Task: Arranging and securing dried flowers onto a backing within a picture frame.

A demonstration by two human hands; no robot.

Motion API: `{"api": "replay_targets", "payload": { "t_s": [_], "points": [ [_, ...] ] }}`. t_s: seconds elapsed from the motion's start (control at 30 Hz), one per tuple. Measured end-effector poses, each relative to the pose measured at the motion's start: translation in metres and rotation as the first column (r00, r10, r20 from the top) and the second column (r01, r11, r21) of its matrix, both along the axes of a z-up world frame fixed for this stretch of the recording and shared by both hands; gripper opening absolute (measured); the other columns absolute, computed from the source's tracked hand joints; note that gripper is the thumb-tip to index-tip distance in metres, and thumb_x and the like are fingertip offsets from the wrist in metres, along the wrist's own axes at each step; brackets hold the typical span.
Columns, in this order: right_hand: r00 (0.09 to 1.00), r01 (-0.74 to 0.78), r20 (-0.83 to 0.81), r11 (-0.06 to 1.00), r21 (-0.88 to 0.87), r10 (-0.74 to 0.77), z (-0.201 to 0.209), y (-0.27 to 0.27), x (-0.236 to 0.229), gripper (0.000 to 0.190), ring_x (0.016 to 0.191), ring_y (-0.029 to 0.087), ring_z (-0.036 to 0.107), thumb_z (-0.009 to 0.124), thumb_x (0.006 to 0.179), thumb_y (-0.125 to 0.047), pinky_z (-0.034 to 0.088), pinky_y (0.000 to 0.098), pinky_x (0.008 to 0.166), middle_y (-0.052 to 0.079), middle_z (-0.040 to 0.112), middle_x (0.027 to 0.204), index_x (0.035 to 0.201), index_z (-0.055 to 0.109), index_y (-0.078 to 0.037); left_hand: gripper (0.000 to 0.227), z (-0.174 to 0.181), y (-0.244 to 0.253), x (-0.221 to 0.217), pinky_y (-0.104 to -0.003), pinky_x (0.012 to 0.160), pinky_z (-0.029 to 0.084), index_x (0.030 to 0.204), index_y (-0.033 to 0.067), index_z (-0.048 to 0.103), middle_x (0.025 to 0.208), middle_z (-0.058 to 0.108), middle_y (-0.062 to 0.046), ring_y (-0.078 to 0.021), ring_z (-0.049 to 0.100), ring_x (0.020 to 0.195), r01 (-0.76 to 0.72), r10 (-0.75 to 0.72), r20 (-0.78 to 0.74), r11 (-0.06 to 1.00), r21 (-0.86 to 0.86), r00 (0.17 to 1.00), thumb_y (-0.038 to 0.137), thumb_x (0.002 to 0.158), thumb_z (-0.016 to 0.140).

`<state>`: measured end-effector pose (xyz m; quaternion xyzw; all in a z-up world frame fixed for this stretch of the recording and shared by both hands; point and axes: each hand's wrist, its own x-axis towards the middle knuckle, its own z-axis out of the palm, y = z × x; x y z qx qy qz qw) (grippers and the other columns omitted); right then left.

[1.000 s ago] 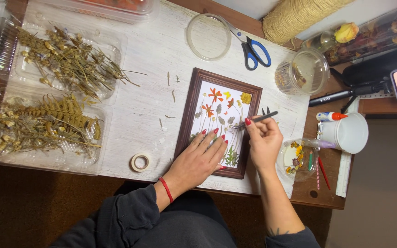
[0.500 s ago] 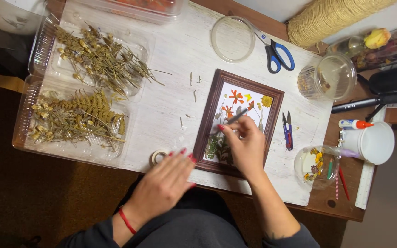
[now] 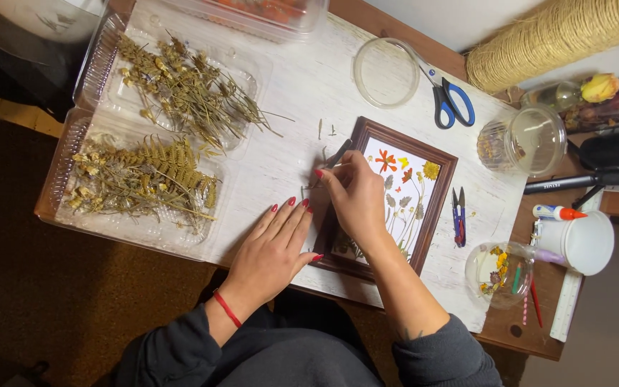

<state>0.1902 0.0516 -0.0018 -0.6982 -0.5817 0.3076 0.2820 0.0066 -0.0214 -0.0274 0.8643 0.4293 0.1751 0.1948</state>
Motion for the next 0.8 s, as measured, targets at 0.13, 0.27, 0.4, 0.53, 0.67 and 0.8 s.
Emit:
{"api": "replay_targets", "payload": {
  "t_s": [0.13, 0.27, 0.4, 0.53, 0.67, 0.8],
  "points": [
    [0.999, 0.0, 0.039, 0.998, -0.056, 0.002, 0.001, 0.003, -0.003, 0.03, 0.067, 0.019, 0.074, 0.08, 0.088, -0.015, 0.054, 0.0304, 0.059, 0.014, 0.078, 0.083, 0.104, 0.06, 0.001, 0.072, 0.0, 0.001, -0.001, -0.048, 0.118, 0.031, 0.141, -0.0057, 0.049, 0.145, 0.054, -0.022, -0.0341, 0.043, 0.142, 0.017, -0.017, -0.019, 1.0, -0.001, 1.0, 0.047, 0.093, 0.062],
    [1.0, -0.017, -0.025, 1.0, -0.025, 0.016, -0.01, 0.002, 0.0, 0.027, 0.07, 0.015, 0.072, 0.079, 0.089, -0.012, 0.053, 0.0281, 0.061, 0.011, 0.077, 0.082, 0.101, 0.059, 0.001, 0.073, -0.001, 0.0, -0.001, -0.048, 0.119, 0.031, 0.143, -0.0049, 0.048, 0.148, 0.052, -0.021, -0.034, 0.042, 0.143, 0.024, -0.024, -0.021, 1.0, 0.005, 0.999, 0.048, 0.094, 0.061],
    [0.966, 0.053, -0.25, 0.997, -0.055, -0.065, -0.029, 0.0, 0.009, 0.022, 0.073, 0.01, 0.062, 0.078, 0.095, -0.007, 0.049, 0.0245, 0.062, 0.009, 0.072, 0.079, 0.097, 0.058, 0.002, 0.076, 0.011, 0.0, -0.002, -0.049, 0.118, 0.031, 0.144, -0.0044, 0.047, 0.151, 0.05, -0.02, -0.038, 0.041, 0.144, 0.04, -0.039, -0.019, 0.998, 0.048, 0.999, 0.049, 0.092, 0.061],
    [0.941, 0.067, -0.332, 0.998, -0.007, -0.065, -0.013, -0.004, 0.007, 0.016, 0.072, 0.007, 0.062, 0.075, 0.095, -0.004, 0.047, 0.0219, 0.061, 0.005, 0.072, 0.08, 0.097, 0.06, 0.001, 0.076, 0.015, -0.003, -0.002, -0.053, 0.117, 0.031, 0.143, -0.0029, 0.048, 0.15, 0.05, -0.018, -0.0413, 0.04, 0.142, 0.042, -0.041, -0.01, 0.997, 0.063, 0.999, 0.05, 0.09, 0.062],
    [0.946, -0.016, -0.31, 0.97, 0.243, 0.093, -0.011, -0.015, 0.007, 0.015, 0.078, 0.007, 0.067, 0.075, 0.096, 0.001, 0.053, 0.021, 0.069, 0.005, 0.073, 0.088, 0.101, 0.061, 0.0, 0.072, 0.015, -0.003, -0.003, -0.052, 0.116, 0.033, 0.14, -0.0025, 0.053, 0.146, 0.052, -0.02, -0.0405, 0.042, 0.142, 0.023, -0.023, -0.005, 1.0, 0.018, 1.0, 0.05, 0.092, 0.063],
    [0.803, 0.217, -0.594, 0.952, 0.216, -0.048, -0.017, -0.016, 0.026, 0.02, 0.084, 0.007, 0.066, 0.074, 0.096, 0.005, 0.052, 0.0208, 0.074, 0.003, 0.069, 0.098, 0.106, 0.057, -0.001, 0.07, 0.021, -0.001, 0.0, -0.051, 0.115, 0.036, 0.136, -0.0034, 0.056, 0.143, 0.056, -0.02, -0.0387, 0.045, 0.139, 0.021, -0.021, 0.01, 1.0, 0.012, 1.0, 0.05, 0.091, 0.064]
  ]
}}
